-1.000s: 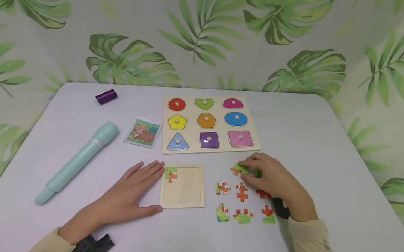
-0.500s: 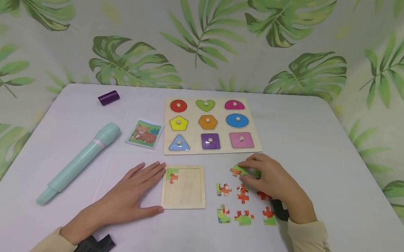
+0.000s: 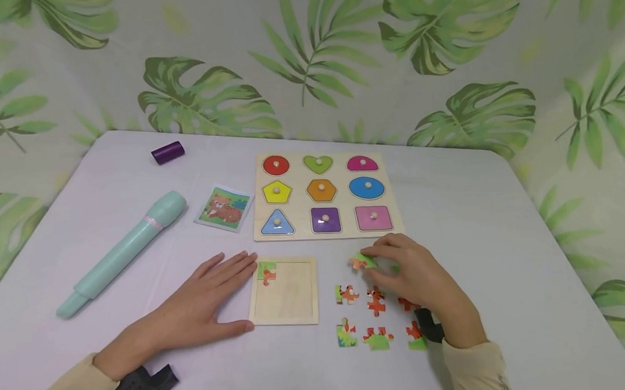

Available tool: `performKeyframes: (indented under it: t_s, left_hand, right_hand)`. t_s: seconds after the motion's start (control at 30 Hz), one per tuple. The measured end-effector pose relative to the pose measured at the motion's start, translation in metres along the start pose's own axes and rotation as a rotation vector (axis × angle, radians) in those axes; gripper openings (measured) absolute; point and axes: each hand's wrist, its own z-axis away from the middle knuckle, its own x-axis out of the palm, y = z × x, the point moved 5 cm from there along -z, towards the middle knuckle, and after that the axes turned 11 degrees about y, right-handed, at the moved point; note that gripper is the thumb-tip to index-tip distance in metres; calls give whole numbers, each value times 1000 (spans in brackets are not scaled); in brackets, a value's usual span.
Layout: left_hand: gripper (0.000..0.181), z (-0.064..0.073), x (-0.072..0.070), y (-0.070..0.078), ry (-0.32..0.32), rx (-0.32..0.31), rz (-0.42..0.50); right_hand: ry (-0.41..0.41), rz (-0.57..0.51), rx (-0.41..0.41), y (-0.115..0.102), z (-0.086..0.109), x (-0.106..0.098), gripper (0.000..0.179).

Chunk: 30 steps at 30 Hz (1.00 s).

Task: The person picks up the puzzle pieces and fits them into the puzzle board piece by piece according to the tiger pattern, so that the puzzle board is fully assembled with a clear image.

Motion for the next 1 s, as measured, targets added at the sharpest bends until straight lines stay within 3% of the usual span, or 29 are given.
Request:
performKeyframes:
  t_s: [0.4, 0.77, 1.0]
  left_hand:
    - [97, 0, 1, 1, -20, -16, 6]
    - [98, -1, -1, 1, 10, -6, 10]
    - [98, 0, 0, 1, 8, -11, 14]
  right_hand:
    - [30, 38, -139, -14, -22, -7, 38]
    - [72, 10, -247, -31, -42, -13, 36]
    - [51, -17, -233, -33, -45, -8, 34]
